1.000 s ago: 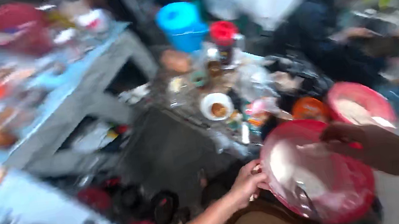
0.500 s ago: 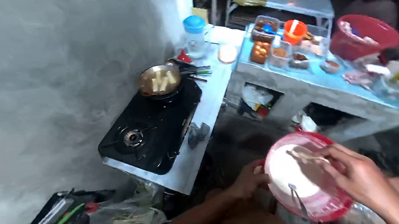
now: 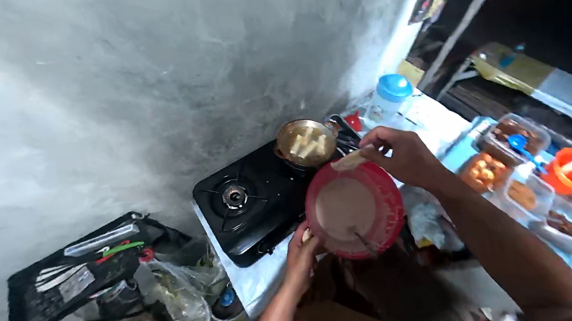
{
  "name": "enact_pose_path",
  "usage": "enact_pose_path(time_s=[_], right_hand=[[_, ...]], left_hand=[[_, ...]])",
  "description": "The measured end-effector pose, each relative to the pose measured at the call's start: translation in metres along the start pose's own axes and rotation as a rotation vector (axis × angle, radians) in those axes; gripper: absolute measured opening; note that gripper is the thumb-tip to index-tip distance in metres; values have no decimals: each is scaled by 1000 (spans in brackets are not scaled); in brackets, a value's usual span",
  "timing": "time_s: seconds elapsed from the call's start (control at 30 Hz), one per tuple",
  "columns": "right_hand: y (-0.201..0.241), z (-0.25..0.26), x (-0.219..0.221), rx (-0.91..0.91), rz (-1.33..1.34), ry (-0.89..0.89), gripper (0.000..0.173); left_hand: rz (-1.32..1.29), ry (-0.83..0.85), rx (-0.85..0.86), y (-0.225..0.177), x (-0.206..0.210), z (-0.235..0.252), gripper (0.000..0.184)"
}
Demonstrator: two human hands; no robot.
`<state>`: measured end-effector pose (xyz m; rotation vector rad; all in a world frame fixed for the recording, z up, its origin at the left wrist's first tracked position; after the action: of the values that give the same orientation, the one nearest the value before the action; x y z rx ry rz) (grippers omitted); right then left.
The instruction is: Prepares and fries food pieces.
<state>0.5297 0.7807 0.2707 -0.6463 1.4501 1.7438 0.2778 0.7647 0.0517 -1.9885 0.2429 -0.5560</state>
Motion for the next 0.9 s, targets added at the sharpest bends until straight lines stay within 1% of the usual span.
enact_pose_path(time_s=[0.07, 0.17, 0.23, 0.3, 0.4, 0.47, 0.53, 0.6, 0.7, 0.8, 0.9], right_hand=[[-20, 48, 6, -72, 33, 16, 18], [-51, 118, 28, -89, 66, 83, 16], [-72, 163, 57, -88, 61, 167, 17], [-97, 205, 96, -81, 18, 280, 21], [-124, 247, 152, -155, -93, 383, 21], [-134, 266, 180, -194, -199, 442, 22], [-143, 279, 201, -184, -305, 506, 22], [-149, 288, 216, -151, -381, 563, 22], [-164, 298, 233, -157, -451, 585, 21], [-164, 296, 228, -156, -521, 552, 17], [-158, 291, 204, -188, -469, 413, 22]], left_hand=[[-53, -112, 0, 9, -3, 3, 50], [-155, -284, 3, 28, 2, 0, 49], [-238, -394, 14, 43, 9, -7, 47], [-311, -496, 30, 59, 19, -18, 48], [-390, -638, 53, 81, 34, -37, 42], [-433, -714, 74, 94, 42, -49, 37], [-480, -787, 89, 105, 52, -63, 37], [-518, -846, 112, 113, 60, -74, 36], [-547, -916, 146, 120, 66, -86, 37], [-551, -962, 142, 120, 70, -90, 38], [-569, -974, 152, 116, 67, -86, 37]])
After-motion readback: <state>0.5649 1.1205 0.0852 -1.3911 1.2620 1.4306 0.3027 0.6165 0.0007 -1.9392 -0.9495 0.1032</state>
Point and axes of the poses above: each hand's wrist, its own z-axis towards the middle knuckle, its own x-axis out of the palm, y = z × x, the point moved 5 cm from there along z, towards the middle knuckle, and after that the axes turned 1 degree about y, right-handed, at the moved point
